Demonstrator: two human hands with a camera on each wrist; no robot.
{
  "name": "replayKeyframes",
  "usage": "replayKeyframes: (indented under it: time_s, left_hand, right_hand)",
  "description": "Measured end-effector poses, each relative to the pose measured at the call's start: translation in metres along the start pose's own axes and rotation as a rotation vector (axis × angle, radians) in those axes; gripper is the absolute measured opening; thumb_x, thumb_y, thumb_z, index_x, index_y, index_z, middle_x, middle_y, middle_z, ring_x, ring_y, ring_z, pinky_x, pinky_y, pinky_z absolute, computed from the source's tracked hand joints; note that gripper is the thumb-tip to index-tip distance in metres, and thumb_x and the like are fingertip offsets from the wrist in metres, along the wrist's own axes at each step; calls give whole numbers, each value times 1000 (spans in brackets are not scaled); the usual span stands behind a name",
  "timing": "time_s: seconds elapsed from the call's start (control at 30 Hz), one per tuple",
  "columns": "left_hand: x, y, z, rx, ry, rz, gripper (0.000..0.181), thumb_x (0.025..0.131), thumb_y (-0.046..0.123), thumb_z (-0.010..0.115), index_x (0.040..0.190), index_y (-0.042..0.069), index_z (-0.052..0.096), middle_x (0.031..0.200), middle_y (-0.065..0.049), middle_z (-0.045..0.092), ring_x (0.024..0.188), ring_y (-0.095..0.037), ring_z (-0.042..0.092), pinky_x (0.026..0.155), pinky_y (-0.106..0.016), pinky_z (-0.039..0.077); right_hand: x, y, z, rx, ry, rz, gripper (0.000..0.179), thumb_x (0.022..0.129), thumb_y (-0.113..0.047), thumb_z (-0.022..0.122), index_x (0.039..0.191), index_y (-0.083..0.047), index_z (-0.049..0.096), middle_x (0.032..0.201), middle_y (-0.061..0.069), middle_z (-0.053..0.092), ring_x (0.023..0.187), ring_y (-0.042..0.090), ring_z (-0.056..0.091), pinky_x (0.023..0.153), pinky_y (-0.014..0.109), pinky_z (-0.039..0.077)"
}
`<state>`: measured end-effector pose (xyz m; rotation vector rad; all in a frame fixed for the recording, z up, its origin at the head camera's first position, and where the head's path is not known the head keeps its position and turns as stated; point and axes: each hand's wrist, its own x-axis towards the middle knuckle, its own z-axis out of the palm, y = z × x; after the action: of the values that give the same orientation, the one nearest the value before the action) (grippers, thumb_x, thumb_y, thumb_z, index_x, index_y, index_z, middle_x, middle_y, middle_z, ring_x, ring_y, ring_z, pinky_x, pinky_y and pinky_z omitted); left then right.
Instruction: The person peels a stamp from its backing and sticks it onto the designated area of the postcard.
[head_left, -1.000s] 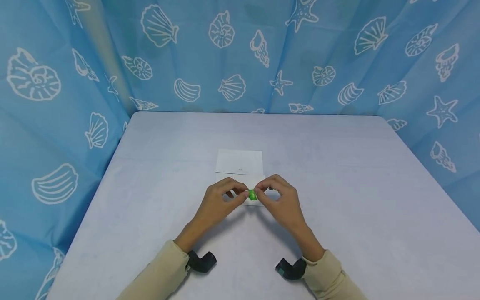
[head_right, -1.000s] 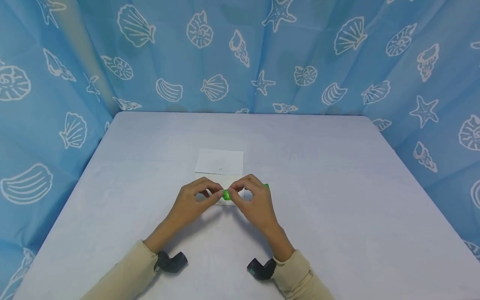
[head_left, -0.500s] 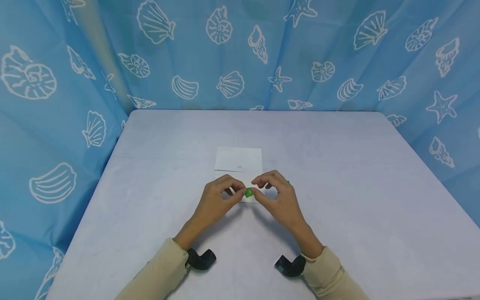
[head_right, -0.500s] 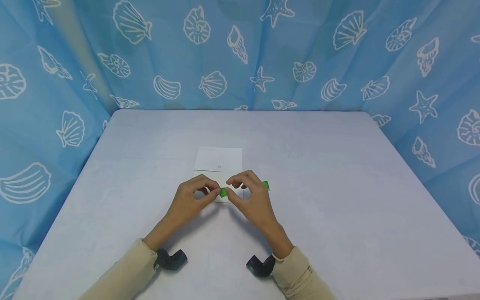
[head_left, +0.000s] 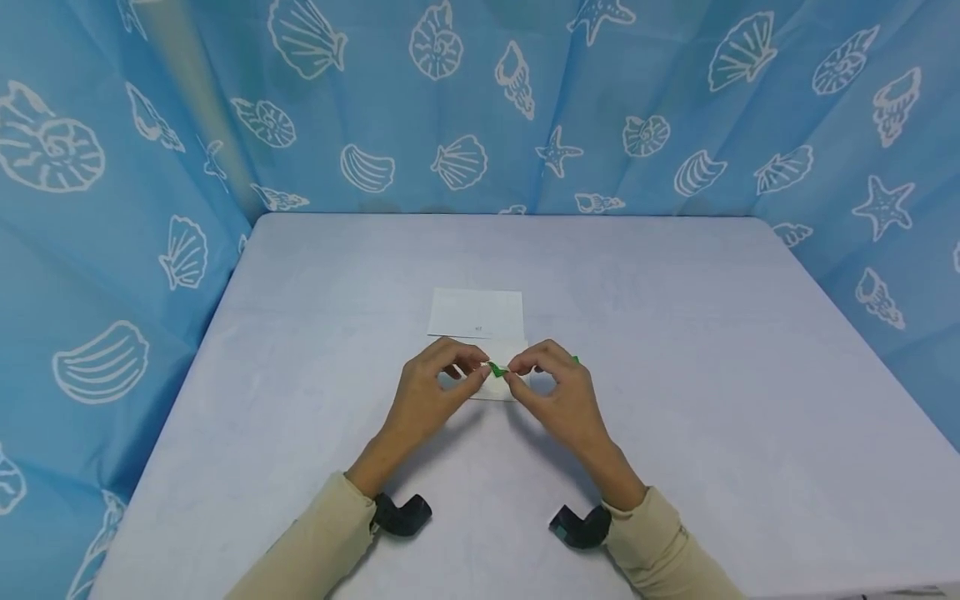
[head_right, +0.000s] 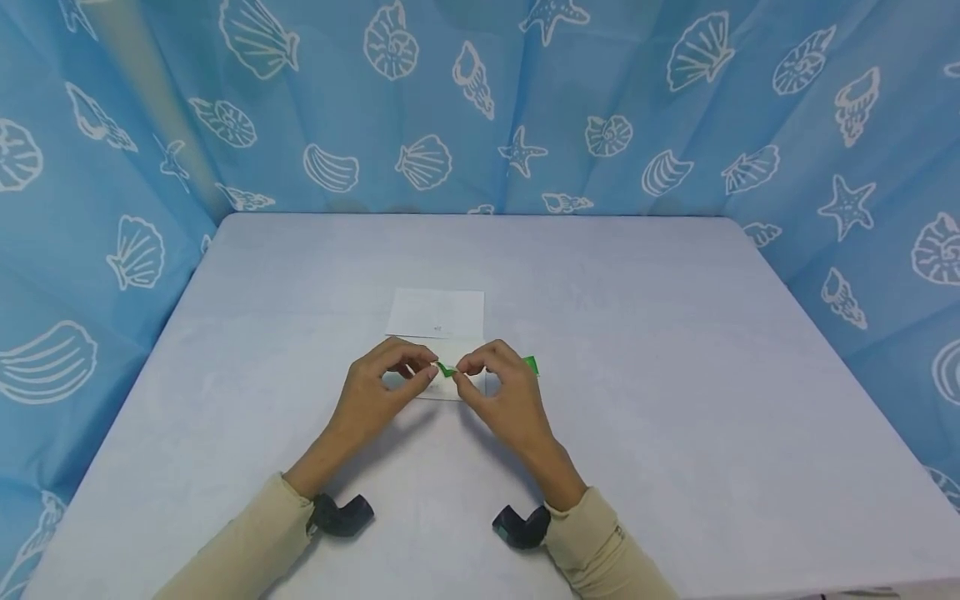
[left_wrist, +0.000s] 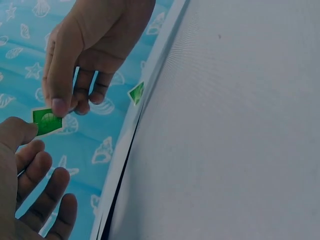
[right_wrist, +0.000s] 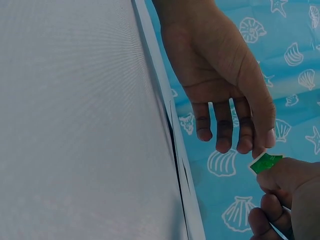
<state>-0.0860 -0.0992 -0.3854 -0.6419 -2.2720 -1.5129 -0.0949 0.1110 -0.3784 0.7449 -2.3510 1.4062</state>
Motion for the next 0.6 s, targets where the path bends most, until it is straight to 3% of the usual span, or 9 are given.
replayKeyframes:
  time_s: [0.17, 0.33, 0.6]
  left_hand:
    - [0, 3, 1, -24, -5, -21, 6, 95, 22, 72, 96, 16, 73, 93, 10, 65, 84, -8, 62, 74, -32, 56]
    - [-1, 5, 4, -88, -41, -84, 8, 96, 25, 71, 99, 18, 75, 93, 12, 66, 84, -8, 63, 74, -30, 56]
    - [-3, 11, 6, -184, -81, -307, 18, 96, 33, 69, 107, 19, 75, 98, 8, 69, 85, -13, 64, 77, -31, 55]
  right_hand:
    - [1, 2, -1, -49, 77, -69, 9, 87, -7, 76, 93, -14, 73, 95, -2, 63, 89, 15, 61, 77, 44, 52]
    - [2, 5, -1, -118, 121, -199, 16, 82, 1, 78, 92, -10, 73, 94, 1, 62, 88, 18, 61, 78, 39, 48]
    - [5, 5, 0, -229, 119, -402, 21, 77, 8, 78, 89, -7, 71, 92, 5, 61, 85, 24, 57, 76, 41, 38]
